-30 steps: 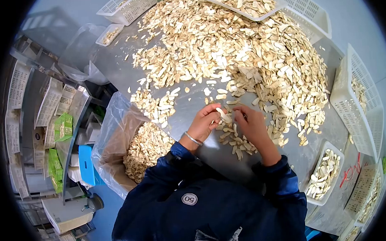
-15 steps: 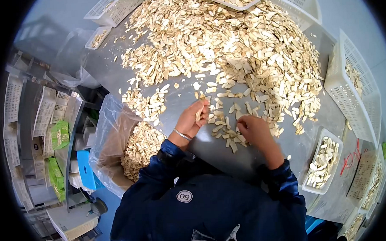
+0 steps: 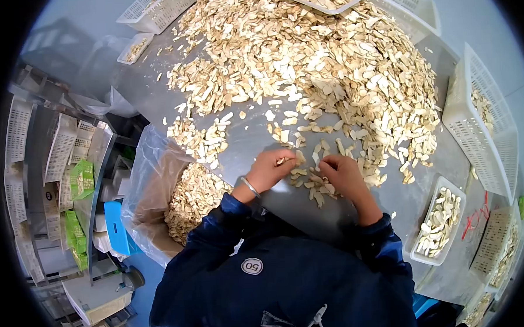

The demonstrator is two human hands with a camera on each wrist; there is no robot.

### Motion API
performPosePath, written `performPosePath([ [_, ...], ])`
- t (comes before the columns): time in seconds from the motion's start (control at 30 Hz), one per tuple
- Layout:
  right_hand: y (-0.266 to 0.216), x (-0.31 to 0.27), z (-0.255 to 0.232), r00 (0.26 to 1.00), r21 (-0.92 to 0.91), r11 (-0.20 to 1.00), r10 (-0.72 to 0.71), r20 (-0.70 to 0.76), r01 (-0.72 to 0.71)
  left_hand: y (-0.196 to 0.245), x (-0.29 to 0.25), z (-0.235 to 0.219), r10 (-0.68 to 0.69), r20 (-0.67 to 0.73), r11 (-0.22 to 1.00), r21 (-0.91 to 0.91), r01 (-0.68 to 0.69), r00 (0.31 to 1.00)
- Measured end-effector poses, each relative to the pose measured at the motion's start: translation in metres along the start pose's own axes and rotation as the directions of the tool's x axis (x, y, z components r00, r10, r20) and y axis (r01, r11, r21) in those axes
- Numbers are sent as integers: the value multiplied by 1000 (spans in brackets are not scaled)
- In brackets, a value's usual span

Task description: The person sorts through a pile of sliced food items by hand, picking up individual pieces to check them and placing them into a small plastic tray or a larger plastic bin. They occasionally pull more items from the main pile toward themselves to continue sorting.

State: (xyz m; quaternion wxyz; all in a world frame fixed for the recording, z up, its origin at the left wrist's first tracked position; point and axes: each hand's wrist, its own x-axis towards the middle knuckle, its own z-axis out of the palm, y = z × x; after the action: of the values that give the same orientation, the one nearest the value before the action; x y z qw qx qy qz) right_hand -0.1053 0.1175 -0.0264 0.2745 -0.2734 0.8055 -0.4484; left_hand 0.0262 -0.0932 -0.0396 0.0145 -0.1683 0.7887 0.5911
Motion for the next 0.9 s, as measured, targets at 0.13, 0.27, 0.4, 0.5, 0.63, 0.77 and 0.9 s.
performPosePath([
  [0.13,-16,-10,-13,987,-175,984,-42,-158,14,-4,0,3,261,-176,901,398,-174,949],
  [0.27,-12,-31,-25,997,-428,901,-72,16,72,-14,5,-8,324,-284,859,488,-155,903],
  [0.4,3,-55,-16,982,-481,858,-181,51,183,-3,3,1,403,-177,869,382,-315,898],
  [0.5,5,-59,-15,993,-459,882,-121,2,108,16,-5,30,350,-12,879,349,-324,937],
  [0.63,7,-67,-23,997,-338,941,-56,-55,34,21,-18,57,316,114,790,518,-328,942],
  [0.77,-3,-73,-32,992,-184,975,125,-32,-129,8,-11,59,367,-1,792,525,-312,930],
  [0.9,2,-72,-25,960,315,908,261,98,-278,30,-16,48,216,-10,945,252,-207,976],
])
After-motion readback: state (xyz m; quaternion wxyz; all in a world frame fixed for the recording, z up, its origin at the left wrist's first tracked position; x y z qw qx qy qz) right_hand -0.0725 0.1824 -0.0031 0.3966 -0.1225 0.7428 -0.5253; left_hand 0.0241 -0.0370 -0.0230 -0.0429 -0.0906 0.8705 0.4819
